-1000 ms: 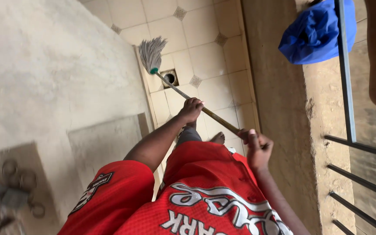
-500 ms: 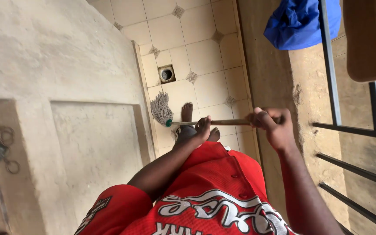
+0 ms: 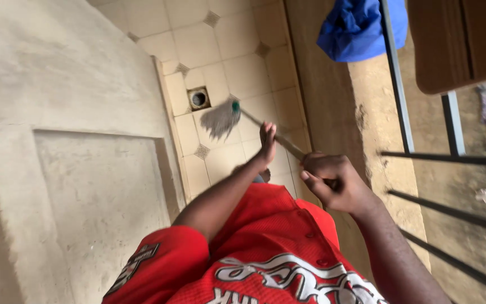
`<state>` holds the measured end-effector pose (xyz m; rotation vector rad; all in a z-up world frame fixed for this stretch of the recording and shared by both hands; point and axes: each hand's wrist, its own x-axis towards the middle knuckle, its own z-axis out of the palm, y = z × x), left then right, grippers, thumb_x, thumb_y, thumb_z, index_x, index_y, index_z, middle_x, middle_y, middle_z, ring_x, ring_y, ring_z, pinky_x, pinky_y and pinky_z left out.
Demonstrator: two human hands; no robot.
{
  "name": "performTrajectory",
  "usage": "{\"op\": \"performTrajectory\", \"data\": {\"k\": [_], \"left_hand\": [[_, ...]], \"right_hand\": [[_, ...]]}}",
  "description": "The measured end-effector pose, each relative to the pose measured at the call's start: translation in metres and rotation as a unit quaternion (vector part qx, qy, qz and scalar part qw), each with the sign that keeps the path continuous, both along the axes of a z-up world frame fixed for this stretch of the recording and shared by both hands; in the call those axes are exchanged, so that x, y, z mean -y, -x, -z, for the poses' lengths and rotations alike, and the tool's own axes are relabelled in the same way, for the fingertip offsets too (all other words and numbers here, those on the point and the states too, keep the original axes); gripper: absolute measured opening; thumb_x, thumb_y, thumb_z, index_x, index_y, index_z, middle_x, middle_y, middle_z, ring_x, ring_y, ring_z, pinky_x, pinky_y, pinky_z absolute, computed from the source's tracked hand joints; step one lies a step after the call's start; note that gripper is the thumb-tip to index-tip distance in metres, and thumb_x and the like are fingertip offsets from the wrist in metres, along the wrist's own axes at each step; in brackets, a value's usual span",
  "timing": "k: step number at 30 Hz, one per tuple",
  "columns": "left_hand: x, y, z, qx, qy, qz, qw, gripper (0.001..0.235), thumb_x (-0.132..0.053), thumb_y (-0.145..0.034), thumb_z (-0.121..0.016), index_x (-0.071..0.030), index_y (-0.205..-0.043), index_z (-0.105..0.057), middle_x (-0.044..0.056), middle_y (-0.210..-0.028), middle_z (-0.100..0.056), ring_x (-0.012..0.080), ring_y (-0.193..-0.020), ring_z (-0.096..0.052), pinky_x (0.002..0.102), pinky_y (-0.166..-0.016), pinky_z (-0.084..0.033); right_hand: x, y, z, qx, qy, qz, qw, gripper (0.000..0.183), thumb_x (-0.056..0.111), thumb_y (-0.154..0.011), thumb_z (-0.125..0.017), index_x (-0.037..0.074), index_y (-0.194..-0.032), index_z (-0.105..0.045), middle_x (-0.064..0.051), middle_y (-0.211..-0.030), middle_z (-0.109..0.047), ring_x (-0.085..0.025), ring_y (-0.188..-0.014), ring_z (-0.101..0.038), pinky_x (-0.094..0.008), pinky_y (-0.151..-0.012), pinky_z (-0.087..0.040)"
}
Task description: Mop the tiled floor of a balcony using a standard mop
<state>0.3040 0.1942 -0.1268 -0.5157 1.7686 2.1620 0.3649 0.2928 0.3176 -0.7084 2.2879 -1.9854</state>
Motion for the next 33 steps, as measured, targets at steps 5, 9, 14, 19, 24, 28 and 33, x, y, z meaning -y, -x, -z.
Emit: {"op": "performTrajectory", "data": {"k": [5, 9, 14, 19, 24, 28, 33], "left_hand": [[-0.013, 0.053, 0.142, -0.285, 0.298, 0.341, 0.845, 0.052, -0.002, -0.106, -0.041, -0.005, -0.155, -0.023, 0.039, -0.163, -0.011, 0.0537, -0.156, -0.006, 0.059, -0.129, -0.007], [-0.036, 0.059, 0.152, -0.416, 0.329, 0.343, 0.776, 0.068, 0.016, -0.088, -0.057, -0.003, -0.145, -0.025, 0.049, -0.150, -0.025, 0.0617, -0.145, -0.026, 0.064, -0.119, -0.029], [-0.070, 0.007, 0.155, -0.468, 0.333, 0.403, 0.712, 0.062, 0.001, -0.091, -0.052, -0.003, -0.149, -0.029, 0.044, -0.145, -0.032, 0.0603, -0.139, -0.038, 0.063, -0.104, -0.041], [-0.071, -0.044, 0.017, -0.297, 0.252, 0.545, 0.742, 0.062, -0.039, -0.107, -0.027, 0.000, -0.155, -0.028, 0.028, -0.157, -0.033, 0.0432, -0.149, -0.030, 0.053, -0.122, -0.028], [-0.063, -0.112, 0.000, -0.498, 0.290, 0.558, 0.597, 0.051, -0.016, -0.101, -0.044, -0.005, -0.150, -0.038, 0.015, -0.149, -0.051, 0.0344, -0.141, -0.043, 0.053, -0.112, -0.034], [-0.014, -0.130, -0.119, -0.299, 0.259, 0.603, 0.693, 0.058, -0.048, -0.100, -0.029, -0.017, -0.144, -0.050, 0.008, -0.143, -0.057, 0.0343, -0.134, -0.046, 0.050, -0.111, -0.037], [0.036, -0.157, -0.127, -0.110, 0.252, 0.587, 0.761, 0.075, -0.073, -0.092, -0.018, -0.023, -0.126, -0.064, 0.003, -0.146, -0.052, 0.0346, -0.142, -0.034, 0.050, -0.115, -0.028]], "right_hand": [[-0.019, -0.020, 0.043, -0.042, -0.075, 0.061, 0.994, 0.050, 0.003, -0.098, -0.062, 0.008, -0.053, -0.041, -0.011, -0.049, -0.043, -0.037, -0.049, -0.053, -0.039, -0.056, -0.047], [-0.015, -0.055, 0.068, -0.003, -0.147, 0.180, 0.973, 0.046, 0.010, -0.099, -0.064, 0.004, -0.060, -0.040, -0.019, -0.059, -0.052, -0.047, -0.067, -0.062, -0.047, -0.061, -0.048], [0.007, -0.097, 0.063, -0.040, -0.112, 0.352, 0.928, 0.053, -0.004, -0.101, -0.058, 0.005, -0.056, -0.031, -0.015, -0.055, -0.047, -0.042, -0.061, -0.062, -0.042, -0.062, -0.051], [0.040, -0.149, 0.043, 0.055, -0.126, 0.519, 0.844, 0.034, -0.002, -0.105, -0.053, 0.002, -0.072, -0.055, -0.010, -0.065, -0.059, -0.022, -0.066, -0.063, -0.032, -0.063, -0.050], [0.054, -0.196, 0.036, 0.070, -0.080, 0.647, 0.755, 0.043, -0.002, -0.113, -0.043, -0.001, -0.076, -0.065, -0.013, -0.080, -0.067, -0.022, -0.082, -0.071, -0.030, -0.075, -0.055], [0.054, -0.221, 0.033, 0.074, 0.047, 0.731, 0.677, 0.035, 0.000, -0.102, -0.047, 0.007, -0.068, -0.051, -0.008, -0.064, -0.052, -0.019, -0.068, -0.061, -0.034, -0.085, -0.066], [0.065, -0.243, 0.040, 0.111, 0.234, 0.781, 0.568, 0.048, 0.007, -0.100, -0.054, 0.014, -0.056, -0.037, -0.005, -0.048, -0.030, -0.019, -0.048, -0.043, -0.043, -0.072, -0.067]]}}
